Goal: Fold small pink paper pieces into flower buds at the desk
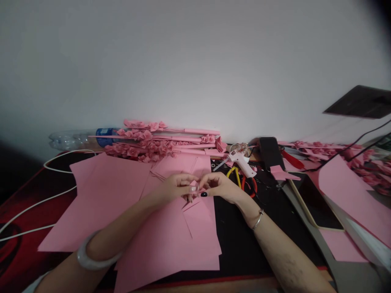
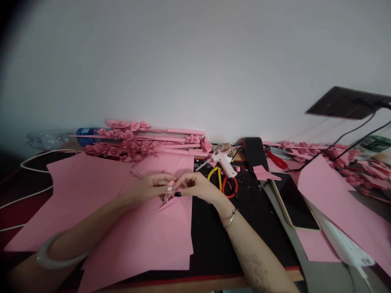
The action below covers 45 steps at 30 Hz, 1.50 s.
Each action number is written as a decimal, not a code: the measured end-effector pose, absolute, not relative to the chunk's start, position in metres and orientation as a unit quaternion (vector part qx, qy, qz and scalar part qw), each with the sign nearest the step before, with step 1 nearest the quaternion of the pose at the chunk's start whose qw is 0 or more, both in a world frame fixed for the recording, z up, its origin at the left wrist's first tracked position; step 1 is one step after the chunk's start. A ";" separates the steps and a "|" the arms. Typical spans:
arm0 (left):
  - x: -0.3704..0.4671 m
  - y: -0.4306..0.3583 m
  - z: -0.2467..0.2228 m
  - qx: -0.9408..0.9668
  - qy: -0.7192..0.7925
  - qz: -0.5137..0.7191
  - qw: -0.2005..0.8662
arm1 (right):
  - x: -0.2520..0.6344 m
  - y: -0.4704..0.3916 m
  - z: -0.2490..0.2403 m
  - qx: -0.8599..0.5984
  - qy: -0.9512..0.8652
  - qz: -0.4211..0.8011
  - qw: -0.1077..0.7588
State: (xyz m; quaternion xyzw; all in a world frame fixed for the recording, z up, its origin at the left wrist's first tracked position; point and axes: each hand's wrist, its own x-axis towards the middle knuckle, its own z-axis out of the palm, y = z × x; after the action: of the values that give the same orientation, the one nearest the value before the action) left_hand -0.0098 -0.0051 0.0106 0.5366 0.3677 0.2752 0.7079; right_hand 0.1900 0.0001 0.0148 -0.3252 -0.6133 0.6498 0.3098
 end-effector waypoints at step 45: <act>-0.006 -0.011 0.003 0.584 0.336 0.290 0.680 | 0.170 -0.014 0.001 -0.478 -0.653 0.461 0.363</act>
State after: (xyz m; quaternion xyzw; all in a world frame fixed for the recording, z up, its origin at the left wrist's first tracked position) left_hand -0.0059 -0.0105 0.0035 0.5840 0.3355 0.2900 0.6799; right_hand 0.1705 -0.0137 0.0006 -0.4782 -0.6533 0.4614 0.3627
